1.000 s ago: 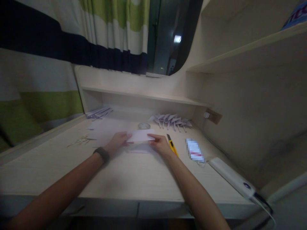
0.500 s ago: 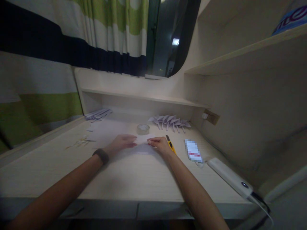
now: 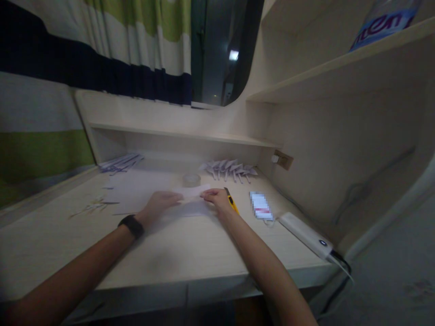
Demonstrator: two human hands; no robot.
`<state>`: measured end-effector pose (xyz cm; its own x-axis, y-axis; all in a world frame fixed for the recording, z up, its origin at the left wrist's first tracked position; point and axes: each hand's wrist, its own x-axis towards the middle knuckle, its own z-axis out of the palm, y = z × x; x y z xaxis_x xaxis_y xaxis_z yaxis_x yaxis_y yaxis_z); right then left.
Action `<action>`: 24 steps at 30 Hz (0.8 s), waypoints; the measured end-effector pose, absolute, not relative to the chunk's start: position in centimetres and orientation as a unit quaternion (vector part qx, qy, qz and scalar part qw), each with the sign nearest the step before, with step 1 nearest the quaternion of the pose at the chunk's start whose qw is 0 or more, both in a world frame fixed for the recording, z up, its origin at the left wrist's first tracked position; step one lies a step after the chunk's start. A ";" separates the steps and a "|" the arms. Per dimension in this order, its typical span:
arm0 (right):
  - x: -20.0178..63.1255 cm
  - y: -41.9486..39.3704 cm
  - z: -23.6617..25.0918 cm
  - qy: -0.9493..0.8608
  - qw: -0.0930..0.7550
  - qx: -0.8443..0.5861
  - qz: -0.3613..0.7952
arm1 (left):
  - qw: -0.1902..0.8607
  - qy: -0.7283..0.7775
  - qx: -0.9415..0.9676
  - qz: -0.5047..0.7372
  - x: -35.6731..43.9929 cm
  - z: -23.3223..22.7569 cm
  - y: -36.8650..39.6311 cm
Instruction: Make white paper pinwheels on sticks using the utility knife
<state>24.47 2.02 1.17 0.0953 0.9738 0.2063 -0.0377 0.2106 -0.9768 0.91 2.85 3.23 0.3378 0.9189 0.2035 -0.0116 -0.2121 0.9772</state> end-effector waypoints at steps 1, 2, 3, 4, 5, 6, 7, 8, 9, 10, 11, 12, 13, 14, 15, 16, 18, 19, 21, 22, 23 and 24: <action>24.5 1.9 1.3 -0.517 0.579 -0.450 0.442 | 0.527 0.347 0.622 0.463 0.7 3.4 2.9; 24.5 1.7 1.5 -0.525 0.568 -0.442 0.454 | 0.539 0.338 0.609 0.474 0.5 3.5 2.9; 24.5 1.5 1.7 -0.539 0.551 -0.435 0.466 | 0.551 0.333 0.597 0.479 0.3 3.6 3.0; 24.5 1.2 2.0 -0.557 0.530 -0.427 0.477 | 0.561 0.332 0.592 0.475 0.1 3.8 3.0; 24.4 0.9 2.3 -0.577 0.507 -0.419 0.484 | 0.569 0.332 0.596 0.459 0.0 3.8 3.1; 24.3 0.6 2.5 -0.597 0.486 -0.413 0.488 | 0.575 0.332 0.609 0.434 -0.2 3.9 3.0; 24.1 0.4 2.8 -0.613 0.469 -0.407 0.488 | 0.580 0.330 0.628 0.399 -0.2 3.9 3.0; 23.8 0.1 3.0 -0.626 0.455 -0.403 0.488 | 0.585 0.323 0.651 0.361 -0.2 3.9 2.9; 23.6 -0.2 3.2 -0.635 0.446 -0.402 0.487 | 0.587 0.313 0.672 0.326 -0.2 3.8 2.7; 23.3 -0.4 3.3 -0.639 0.441 -0.401 0.486 | 0.587 0.298 0.690 0.300 -0.1 3.8 2.5; 23.1 -0.5 3.4 -0.641 0.440 -0.402 0.484 | 0.585 0.283 0.705 0.284 0.1 3.7 2.3; 22.9 -0.6 3.4 -0.642 0.441 -0.404 0.480 | 0.582 0.272 0.715 0.277 0.3 3.7 2.1; 22.7 -0.7 3.4 -0.642 0.444 -0.404 0.477 | 0.578 0.264 0.721 0.276 0.5 3.6 1.8; 22.6 -0.7 3.4 -0.642 0.448 -0.403 0.474 | 0.573 0.260 0.725 0.280 0.7 3.6 1.7; 22.5 -0.6 3.3 -0.640 0.455 -0.401 0.471 | 0.569 0.259 0.727 0.285 0.9 3.5 1.6; 22.5 -0.6 3.3 -0.636 0.464 -0.399 0.470 | 0.562 0.261 0.728 0.293 1.1 3.4 1.5; 22.4 -0.5 3.1 -0.620 0.486 -0.394 0.474 | 0.545 0.267 0.731 0.313 1.4 3.2 1.5; 22.4 -0.4 3.1 -0.611 0.496 -0.391 0.478 | 0.535 0.270 0.733 0.320 1.6 3.1 1.5; 22.2 -0.4 2.9 -0.597 0.508 -0.388 0.484 | 0.519 0.277 0.740 0.326 2.0 2.9 1.5; 22.1 -0.3 2.8 -0.591 0.513 -0.390 0.485 | 0.512 0.279 0.744 0.327 2.1 2.9 1.5; 22.0 -0.3 2.7 -0.584 0.519 -0.393 0.485 | 0.500 0.285 0.748 0.330 2.3 2.9 1.4; 21.9 -0.3 2.6 -0.577 0.523 -0.396 0.486 | 0.486 0.294 0.751 0.337 2.5 2.9 1.3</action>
